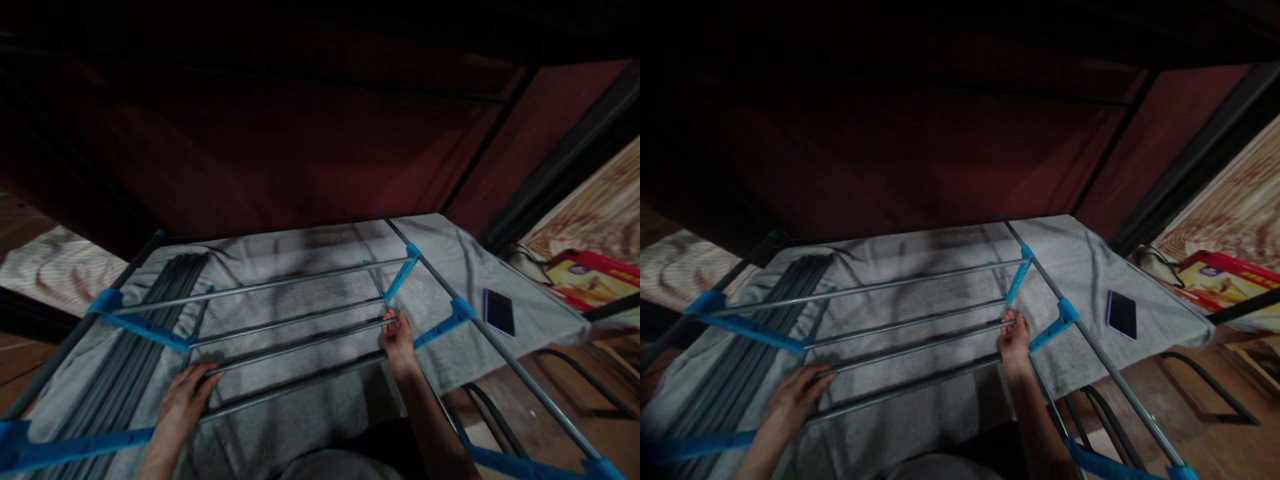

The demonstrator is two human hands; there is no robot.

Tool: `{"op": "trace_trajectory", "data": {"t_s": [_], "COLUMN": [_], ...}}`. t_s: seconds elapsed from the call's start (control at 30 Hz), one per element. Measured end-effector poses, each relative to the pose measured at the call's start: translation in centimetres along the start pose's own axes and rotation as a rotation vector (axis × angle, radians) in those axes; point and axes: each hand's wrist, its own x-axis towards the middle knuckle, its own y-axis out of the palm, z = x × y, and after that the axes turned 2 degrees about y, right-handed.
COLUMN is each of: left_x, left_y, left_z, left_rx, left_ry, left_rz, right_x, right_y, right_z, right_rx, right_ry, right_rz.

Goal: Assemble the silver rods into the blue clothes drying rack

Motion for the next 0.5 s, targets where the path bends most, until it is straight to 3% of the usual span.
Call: {"op": "trace_trajectory", "data": {"t_s": [0.2,0.4,0.5], "left_x": [0.6,0.8,0.8], "left_y": [0.4,0.4,0.3], "left_z": [1.2,0.8,0.7], "left_rx": [-0.003,-0.008,0.021], "left_ry": [0.018,-0.148,-0.155], "left_rz": [0.106,0.111,0.105], "right_x": [-0.1,0.2,0.2], "right_y": [0.3,0.6,0.5], "right_z": [0.2,0.1,0.0], "right_rx": [0.085,0.098,0.094], "right_ry": [0.035,0.028,0.031], "right_rz": [-0.009,-0.010,0.005]}}
